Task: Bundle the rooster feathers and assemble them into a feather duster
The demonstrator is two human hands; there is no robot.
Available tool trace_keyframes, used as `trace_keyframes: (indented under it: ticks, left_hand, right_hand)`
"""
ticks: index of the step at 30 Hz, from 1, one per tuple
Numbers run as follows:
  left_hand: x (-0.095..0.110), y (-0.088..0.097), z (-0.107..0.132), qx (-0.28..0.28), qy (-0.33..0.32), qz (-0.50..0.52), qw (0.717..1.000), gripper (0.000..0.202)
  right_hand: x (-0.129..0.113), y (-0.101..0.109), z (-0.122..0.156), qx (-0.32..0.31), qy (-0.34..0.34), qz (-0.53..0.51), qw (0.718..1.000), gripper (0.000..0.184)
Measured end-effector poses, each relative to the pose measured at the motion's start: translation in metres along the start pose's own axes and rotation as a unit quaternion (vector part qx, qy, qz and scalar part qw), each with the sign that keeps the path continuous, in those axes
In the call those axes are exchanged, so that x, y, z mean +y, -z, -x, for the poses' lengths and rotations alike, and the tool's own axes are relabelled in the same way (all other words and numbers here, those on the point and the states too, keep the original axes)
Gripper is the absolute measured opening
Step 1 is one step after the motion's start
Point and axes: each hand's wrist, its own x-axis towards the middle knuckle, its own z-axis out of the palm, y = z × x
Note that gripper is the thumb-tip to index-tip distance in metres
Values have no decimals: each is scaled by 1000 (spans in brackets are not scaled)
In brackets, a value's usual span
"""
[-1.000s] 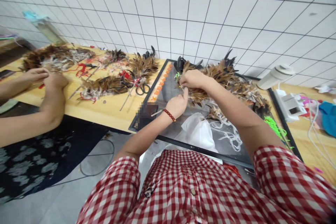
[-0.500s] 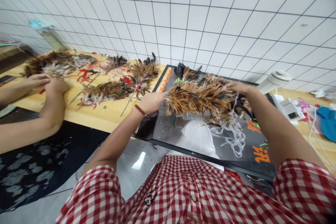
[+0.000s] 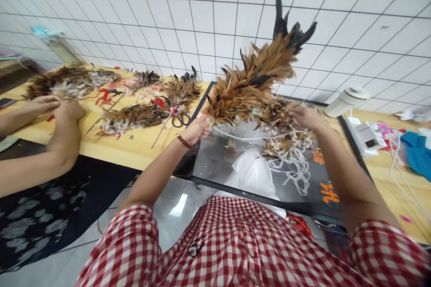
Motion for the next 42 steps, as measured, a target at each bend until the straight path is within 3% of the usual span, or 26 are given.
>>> trace_keyframes:
  ticks: [2,3,5,8,12,16,20,22,24,26,28,30,33,36,38,40,42]
  left_hand:
    - [0,-24,-3,-16,26,71,997,32]
    - [0,-34,-4,-21,32,87,996,30]
    - [-2,-49,-8,-28,39,133,990,29]
    - [-8,-57,-13,-24,29,214,976,34]
    - [-14,-57,-19,3,24,247,969,38]
    - [-17,-62,-27,80,5,227,971,32]
    - [-21,-65,-39,161,-19,234,959,31]
    - [-24,-62,-42,195,-14,251,948,34]
    - [-27,-56,-43,206,1,277,939,38]
    - [-29,-51,-42,193,15,306,932,40]
    - [-31,-47,-40,182,25,328,927,40]
    - [-31,-47,-39,174,30,340,924,41]
    - [-32,-47,-37,168,29,343,924,41]
    - [-32,-47,-36,165,27,343,924,40]
    - [-33,-46,-36,162,23,349,923,39]
    - [-33,-47,-37,155,18,356,921,38]
    - [-33,-49,-38,143,19,362,921,39]
  right_hand:
    - [-61,-40,5,-40,28,-91,995,52]
    - [-90,-61,10,-87,25,-204,975,56]
    - [-138,-102,23,-181,12,-410,894,61]
    - [-170,-138,42,-216,-22,-463,859,60]
    - [-163,-146,46,-184,-89,-485,850,66]
    - [-155,-148,42,-155,-123,-484,852,67]
    - [-145,-146,39,-185,-122,-430,875,57]
    - [-131,-134,27,-209,-103,-385,893,48]
    - [-111,-117,6,-186,-84,-337,919,35]
    - [-93,-105,-22,-93,-58,-218,970,24]
    - [-83,-103,-48,-34,34,10,999,35]
    - [-83,-110,-65,-53,149,200,967,48]
    - [-88,-122,-74,-113,232,288,922,46]
    - [-87,-116,-74,-120,243,289,918,38]
    - [-84,-102,-72,-60,213,226,949,33]
    - [-84,-91,-67,39,124,75,989,28]
    - [-96,-91,-55,77,12,-145,986,28]
